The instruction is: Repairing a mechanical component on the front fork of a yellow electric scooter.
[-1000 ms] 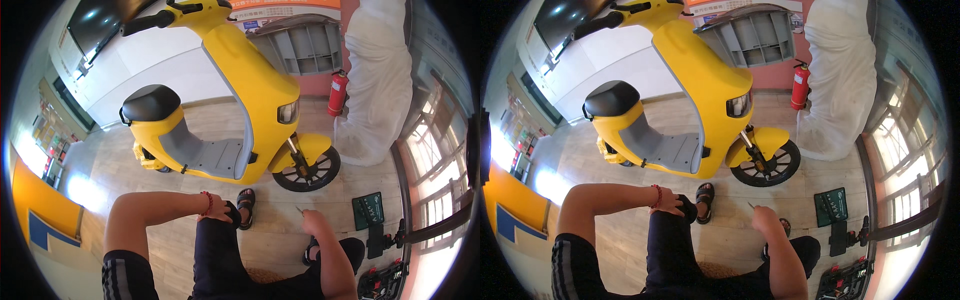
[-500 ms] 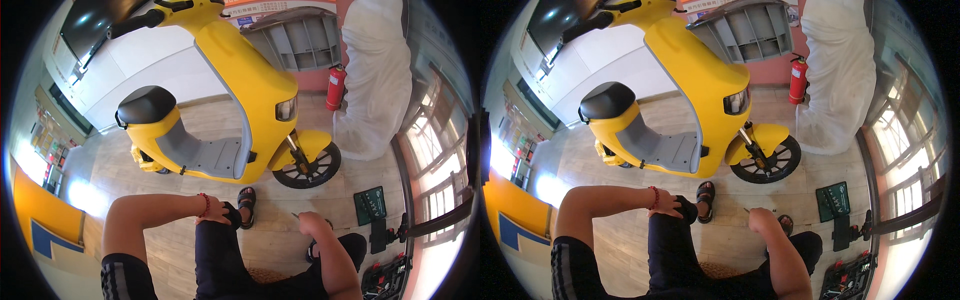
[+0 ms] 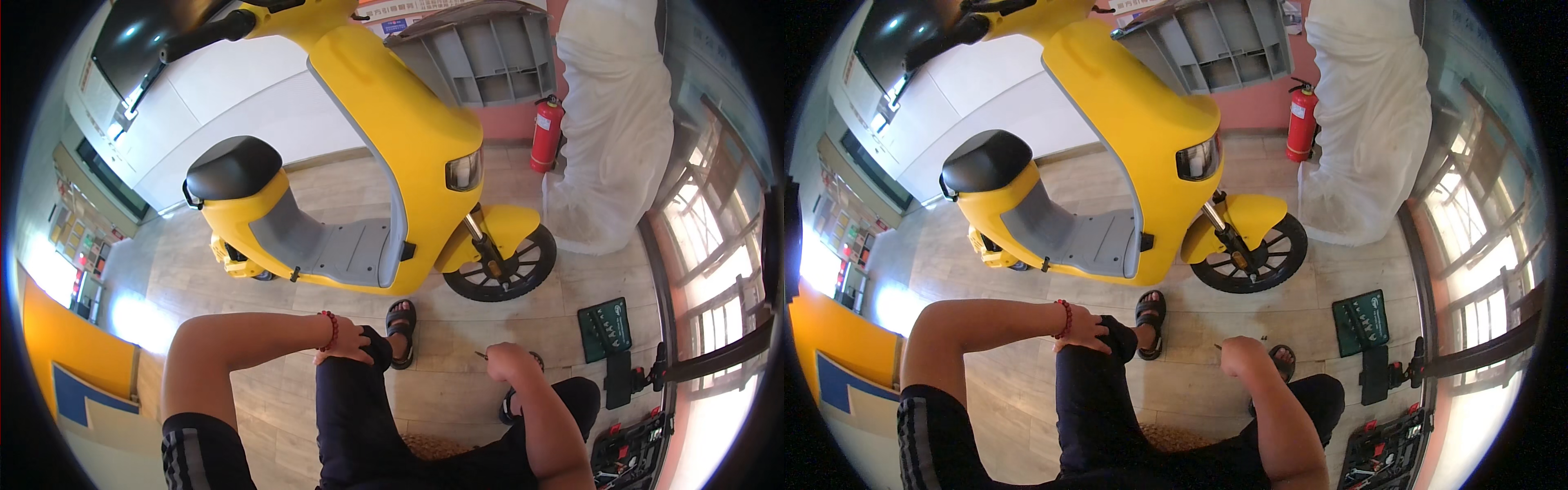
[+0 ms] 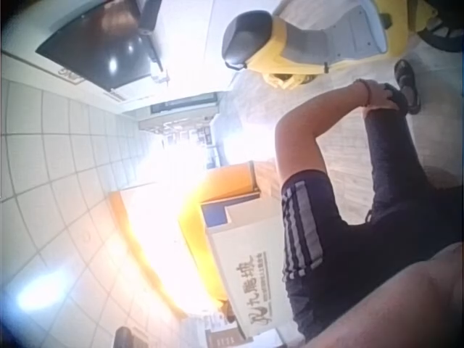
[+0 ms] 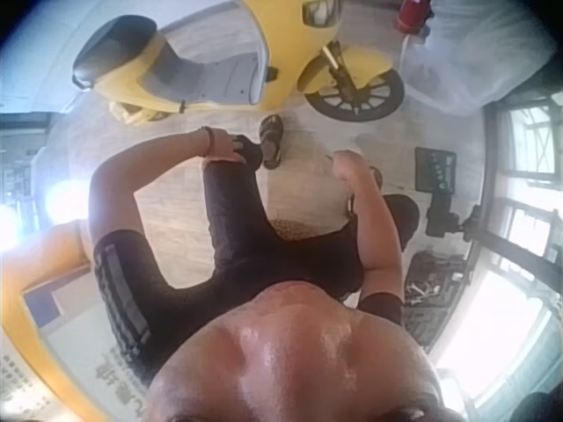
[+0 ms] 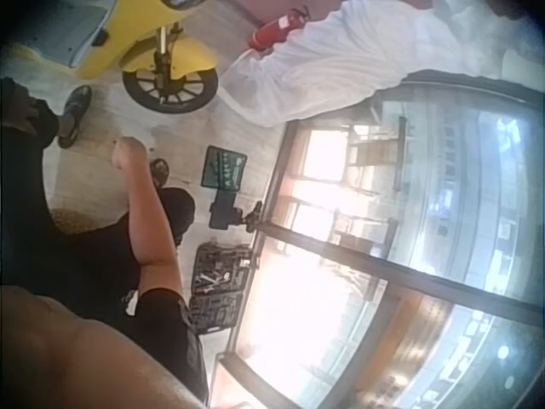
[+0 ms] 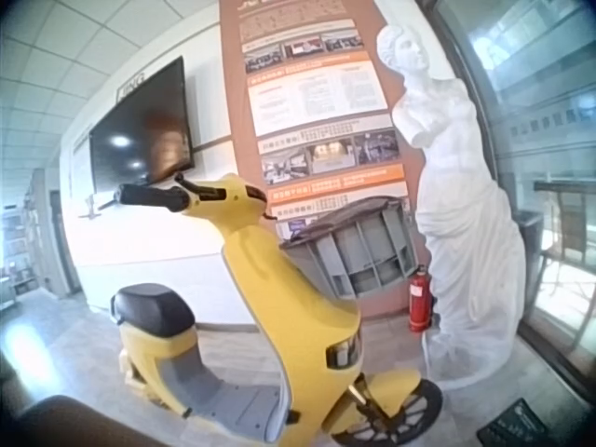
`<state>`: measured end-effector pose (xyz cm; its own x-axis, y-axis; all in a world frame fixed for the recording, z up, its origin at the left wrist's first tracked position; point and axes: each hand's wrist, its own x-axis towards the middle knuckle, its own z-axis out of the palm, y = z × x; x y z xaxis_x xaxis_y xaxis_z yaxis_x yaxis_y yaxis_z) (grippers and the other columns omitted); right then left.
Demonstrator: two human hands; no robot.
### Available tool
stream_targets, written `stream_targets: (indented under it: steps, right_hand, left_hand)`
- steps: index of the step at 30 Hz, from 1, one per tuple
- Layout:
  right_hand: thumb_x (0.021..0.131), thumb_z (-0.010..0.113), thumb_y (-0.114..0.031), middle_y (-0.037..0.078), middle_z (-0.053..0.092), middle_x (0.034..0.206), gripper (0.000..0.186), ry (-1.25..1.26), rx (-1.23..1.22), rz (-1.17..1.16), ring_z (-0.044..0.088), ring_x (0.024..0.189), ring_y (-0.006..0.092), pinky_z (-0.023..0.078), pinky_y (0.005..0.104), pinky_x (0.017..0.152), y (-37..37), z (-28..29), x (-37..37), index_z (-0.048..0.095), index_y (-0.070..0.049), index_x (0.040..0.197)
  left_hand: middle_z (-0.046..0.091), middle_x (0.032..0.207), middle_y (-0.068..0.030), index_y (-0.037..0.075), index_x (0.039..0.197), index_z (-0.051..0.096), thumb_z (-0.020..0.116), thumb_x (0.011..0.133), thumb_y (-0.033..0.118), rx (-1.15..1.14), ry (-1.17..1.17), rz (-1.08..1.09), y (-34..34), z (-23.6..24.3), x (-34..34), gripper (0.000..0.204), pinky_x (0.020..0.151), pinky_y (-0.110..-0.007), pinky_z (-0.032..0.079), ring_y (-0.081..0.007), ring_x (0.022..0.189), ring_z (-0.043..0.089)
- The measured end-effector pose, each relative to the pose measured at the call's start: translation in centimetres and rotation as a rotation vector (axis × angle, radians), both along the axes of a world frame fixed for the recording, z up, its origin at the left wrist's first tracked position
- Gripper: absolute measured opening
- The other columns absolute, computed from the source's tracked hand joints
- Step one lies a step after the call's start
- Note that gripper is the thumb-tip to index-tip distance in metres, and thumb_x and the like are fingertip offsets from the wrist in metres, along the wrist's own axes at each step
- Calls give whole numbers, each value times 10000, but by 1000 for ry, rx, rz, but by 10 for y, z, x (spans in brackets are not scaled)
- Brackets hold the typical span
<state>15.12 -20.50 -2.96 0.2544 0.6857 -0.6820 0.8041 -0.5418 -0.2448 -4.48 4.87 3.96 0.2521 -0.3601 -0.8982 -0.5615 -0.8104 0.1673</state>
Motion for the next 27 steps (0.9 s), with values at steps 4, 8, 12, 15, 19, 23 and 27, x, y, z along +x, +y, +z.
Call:
stream_targets:
  steps: [4, 8, 12, 15, 19, 23, 27]
  right_hand:
    - [699, 509, -77, 191, 623, 931, 253, 6, 12, -3, 602, 876, 330, 481, 384, 765, -1, 1, 1, 643, -18, 905]
    - [703, 512, -83, 193, 623, 927, 246, 7, 6, -11, 604, 868, 331, 482, 386, 760, -1, 2, 1, 646, -16, 899]
    - [701, 526, -89, 196, 624, 914, 236, 5, 7, -18, 607, 859, 334, 484, 386, 754, -1, -2, -1, 651, -13, 886]
    - [701, 531, -92, 197, 625, 906, 229, 5, 6, -20, 609, 852, 335, 484, 384, 752, -2, -4, -1, 652, -11, 878]
    - [700, 534, -91, 204, 625, 898, 224, 3, 0, -15, 613, 844, 335, 486, 384, 748, -2, -5, -1, 652, -1, 867]
    - [697, 533, -87, 211, 624, 893, 222, 3, 17, -14, 614, 842, 334, 487, 386, 745, -3, -9, 0, 651, 7, 860]
    - [691, 531, -73, 222, 620, 890, 217, 21, -25, 17, 613, 839, 342, 485, 388, 741, 2, -1, -1, 649, 19, 848]
  left_hand:
    - [344, 1300, -160, 260, 1379, 186, 835, 481, 325, 4, 21, 8, -1, 1, 2, 1110, 871, -433, 457, -355, 1129, 429]
    - [340, 1304, -162, 263, 1379, 185, 835, 488, 327, 3, 20, 20, -1, 0, 0, 1104, 870, -431, 459, -352, 1135, 426]
    - [336, 1309, -164, 266, 1378, 185, 836, 488, 320, 2, 16, 21, -1, 2, 0, 1104, 871, -426, 460, -351, 1135, 426]
    - [333, 1313, -163, 270, 1378, 187, 838, 486, 313, 3, 17, 25, -1, 1, 0, 1105, 871, -424, 460, -350, 1137, 425]
    - [353, 1294, -162, 279, 1373, 194, 844, 458, 295, -12, 2, 49, 0, 4, 0, 1123, 879, -430, 450, -357, 1136, 425]
    - [349, 1295, -163, 270, 1377, 191, 838, 479, 299, -13, -2, 24, 0, 4, 1, 1107, 873, -422, 459, -349, 1134, 427]
    - [358, 1283, -163, 271, 1375, 192, 837, 476, 294, -15, -4, 36, 2, 1, -2, 1106, 872, -424, 460, -352, 1130, 429]
